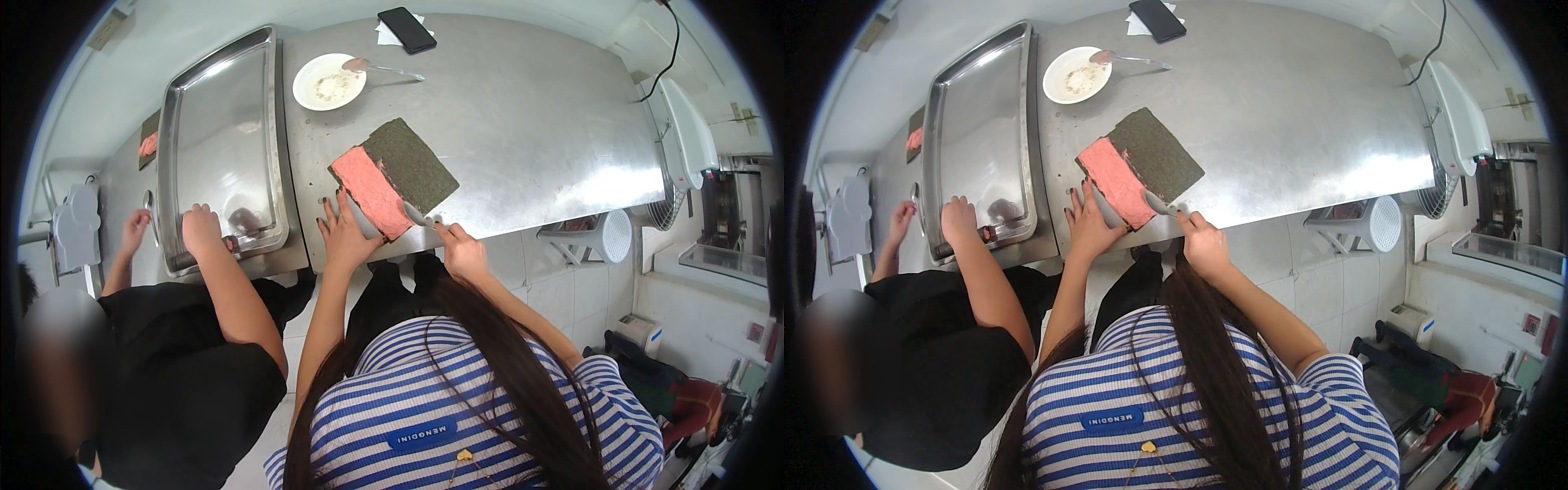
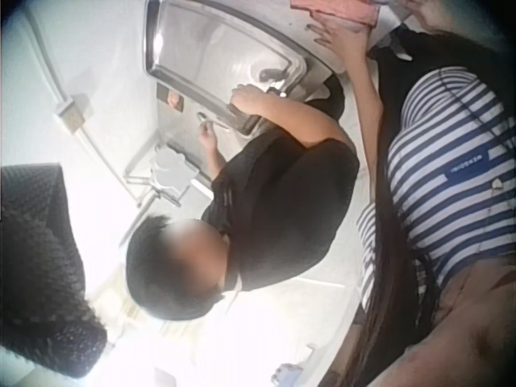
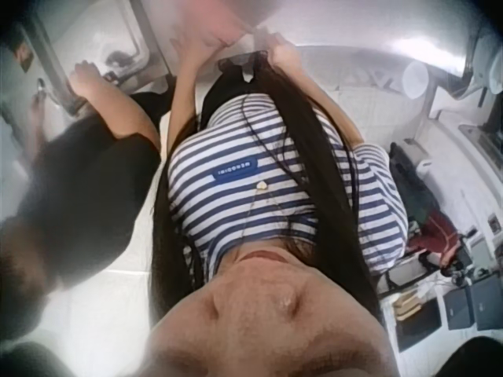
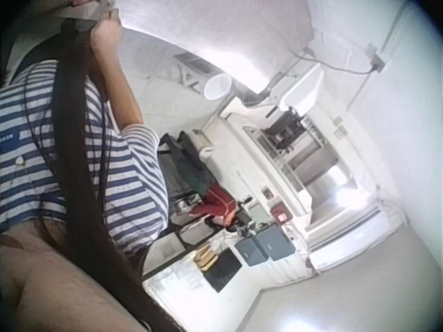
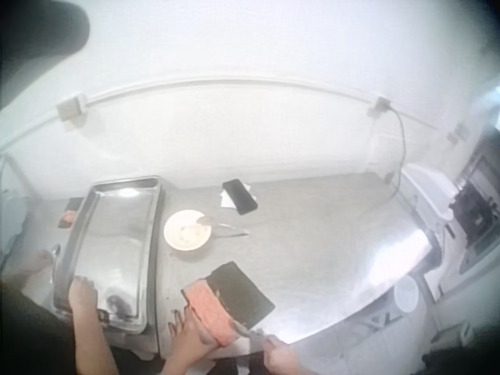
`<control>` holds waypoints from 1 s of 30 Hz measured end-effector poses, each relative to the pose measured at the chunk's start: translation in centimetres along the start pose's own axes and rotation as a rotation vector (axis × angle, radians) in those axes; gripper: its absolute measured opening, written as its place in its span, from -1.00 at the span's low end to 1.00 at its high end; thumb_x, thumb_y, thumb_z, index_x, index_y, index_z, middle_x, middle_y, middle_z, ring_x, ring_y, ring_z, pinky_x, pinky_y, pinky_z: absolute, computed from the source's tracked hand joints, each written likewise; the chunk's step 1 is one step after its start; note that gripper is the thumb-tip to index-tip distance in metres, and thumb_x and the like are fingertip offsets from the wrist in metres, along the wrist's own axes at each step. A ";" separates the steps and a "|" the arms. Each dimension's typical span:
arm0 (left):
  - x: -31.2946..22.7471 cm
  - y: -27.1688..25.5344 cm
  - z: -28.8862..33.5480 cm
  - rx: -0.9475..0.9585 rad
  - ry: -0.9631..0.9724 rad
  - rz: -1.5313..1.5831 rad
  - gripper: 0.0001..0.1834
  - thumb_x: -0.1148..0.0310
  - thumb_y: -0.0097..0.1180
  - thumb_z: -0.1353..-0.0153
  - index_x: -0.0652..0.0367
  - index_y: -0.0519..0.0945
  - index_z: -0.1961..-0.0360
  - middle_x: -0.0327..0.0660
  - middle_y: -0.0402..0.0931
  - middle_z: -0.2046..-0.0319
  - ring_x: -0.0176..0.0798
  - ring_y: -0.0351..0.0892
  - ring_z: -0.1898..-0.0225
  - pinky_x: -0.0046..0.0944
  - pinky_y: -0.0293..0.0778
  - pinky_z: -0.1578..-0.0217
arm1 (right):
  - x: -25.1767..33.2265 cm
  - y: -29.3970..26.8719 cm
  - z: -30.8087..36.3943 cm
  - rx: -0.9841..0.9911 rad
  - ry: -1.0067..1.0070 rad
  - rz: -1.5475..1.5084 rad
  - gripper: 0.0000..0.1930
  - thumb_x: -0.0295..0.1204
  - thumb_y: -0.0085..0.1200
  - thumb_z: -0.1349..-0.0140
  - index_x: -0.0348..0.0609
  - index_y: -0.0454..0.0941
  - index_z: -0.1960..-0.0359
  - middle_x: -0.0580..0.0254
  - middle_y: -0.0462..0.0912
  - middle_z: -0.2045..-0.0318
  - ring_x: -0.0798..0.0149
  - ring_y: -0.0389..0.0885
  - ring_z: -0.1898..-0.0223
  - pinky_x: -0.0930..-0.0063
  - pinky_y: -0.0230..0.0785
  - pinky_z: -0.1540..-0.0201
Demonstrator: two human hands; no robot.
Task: The person spreads a pink paste onto a sheet of nori using a spoon, then rolls the nori into a cylindrical shape and places it on a metal tray. The person repeats this process with additional nori sheets.
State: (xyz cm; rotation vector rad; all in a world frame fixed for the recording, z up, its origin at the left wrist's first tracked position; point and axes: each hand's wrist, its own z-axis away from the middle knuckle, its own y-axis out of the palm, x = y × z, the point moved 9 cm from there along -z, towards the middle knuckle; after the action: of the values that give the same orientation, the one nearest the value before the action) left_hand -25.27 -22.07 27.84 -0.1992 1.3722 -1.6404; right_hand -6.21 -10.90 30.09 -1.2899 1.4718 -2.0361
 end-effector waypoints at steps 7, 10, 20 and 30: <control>0.1 0.1 -0.1 -0.038 0.046 0.001 0.37 0.09 0.48 0.34 0.17 -0.23 -0.39 0.05 -0.05 -0.37 0.21 -0.27 -0.42 0.34 -0.21 -0.30 | 3.9 2.2 0.1 0.060 -0.221 -0.043 -0.65 -0.52 -0.03 -0.10 -0.01 0.56 0.05 0.22 0.50 0.38 0.08 0.59 0.42 0.18 0.47 0.41; 0.2 -0.1 0.2 -0.050 0.060 0.054 0.37 0.09 0.47 0.34 0.17 -0.23 -0.39 0.07 -0.06 -0.37 0.23 -0.26 -0.42 0.33 -0.23 -0.30 | 4.5 -0.6 -1.8 0.090 -0.280 -0.123 -0.65 -0.50 -0.01 -0.06 -0.04 0.57 0.07 0.21 0.51 0.36 0.07 0.59 0.39 0.17 0.46 0.38; 0.0 -0.5 0.5 -0.094 0.065 0.054 0.35 0.05 0.45 0.32 0.25 -0.20 -0.38 0.09 0.02 -0.34 0.18 -0.25 -0.42 0.25 -0.27 -0.33 | 5.3 -2.0 -10.1 0.328 -0.736 0.191 -0.71 -0.54 0.01 0.02 -0.02 0.68 0.26 0.23 0.54 0.42 0.12 0.60 0.30 0.20 0.43 0.31; 0.0 -0.7 0.6 -0.111 0.064 0.066 0.36 0.08 0.45 0.31 0.27 -0.23 -0.38 0.11 0.16 -0.28 0.16 -0.21 -0.42 0.24 -0.26 -0.33 | 9.8 -0.7 -21.0 0.180 -0.724 0.176 -0.76 -0.48 0.03 -0.04 0.00 0.69 0.27 0.24 0.58 0.40 0.06 0.59 0.31 0.14 0.42 0.29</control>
State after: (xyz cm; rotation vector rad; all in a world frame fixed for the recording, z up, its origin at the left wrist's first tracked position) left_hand -25.23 -22.54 28.62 -0.1661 1.5043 -1.5294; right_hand -28.24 -4.95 34.09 -1.5266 0.9925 -1.3294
